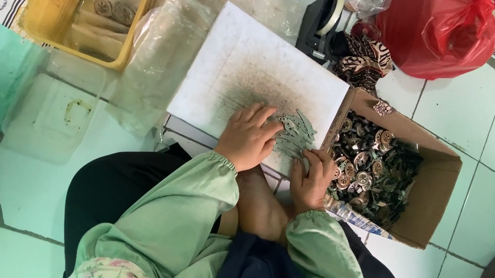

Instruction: The person sits on the floor and sorts small metal buttons from a cardboard box into a small plastic bag. They place the buttons on a white board, arrange them, and then transfer them into the bag.

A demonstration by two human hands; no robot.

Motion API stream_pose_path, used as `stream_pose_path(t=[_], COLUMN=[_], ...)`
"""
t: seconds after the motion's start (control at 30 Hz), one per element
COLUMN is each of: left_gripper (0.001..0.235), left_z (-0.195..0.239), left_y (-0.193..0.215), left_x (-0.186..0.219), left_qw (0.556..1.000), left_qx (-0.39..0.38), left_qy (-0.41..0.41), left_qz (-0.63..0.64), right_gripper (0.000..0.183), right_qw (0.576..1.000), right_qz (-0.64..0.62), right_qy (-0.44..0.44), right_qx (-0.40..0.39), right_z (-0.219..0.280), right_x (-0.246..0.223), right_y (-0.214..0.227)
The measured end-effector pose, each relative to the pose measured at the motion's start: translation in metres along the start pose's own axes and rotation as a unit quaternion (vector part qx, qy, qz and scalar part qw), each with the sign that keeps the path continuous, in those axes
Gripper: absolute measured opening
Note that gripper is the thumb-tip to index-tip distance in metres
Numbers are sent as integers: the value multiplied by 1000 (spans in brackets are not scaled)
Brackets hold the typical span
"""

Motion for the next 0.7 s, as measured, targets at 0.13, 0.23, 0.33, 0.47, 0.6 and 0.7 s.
stream_pose_path(t=[0.13, 0.23, 0.33, 0.47, 0.6, 0.7], left_gripper=[28, 22, 16, 15, 16, 16], left_z=[1, 0, 0, -1, -2, -2], left_y=[0, 3, 5, 6, 5, 1], left_x=[2, 5, 7, 7, 6, 4], left_qw=[1000, 1000, 1000, 1000, 1000, 1000], left_qx=[-12, -4, -13, -14, -16, -13], left_qy=[-3, -10, -11, -14, -11, -13], left_qz=[0, -7, 11, 10, 8, 9], right_gripper=[22, 19, 14, 21, 40, 34], right_qw=[1000, 1000, 1000, 999, 998, 998], right_qz=[14, 26, 24, 13, 6, 21], right_qy=[5, 8, -10, -32, -50, -44], right_qx=[5, -3, -5, -13, -25, -47], right_z=[0, 2, 3, 5, 7, -7], right_x=[-2, -2, -1, 3, 7, -9], right_y=[-2, -3, -4, -6, -9, -2])
Point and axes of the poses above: each hand's wrist, its own z-axis away from the middle knuckle, its own y-axis out of the back of the hand, x = y × z, the point moved 8 cm from there along -z, towards the middle knuckle, and after that the axes turned 9 degrees about z, right-handed, at the moved point
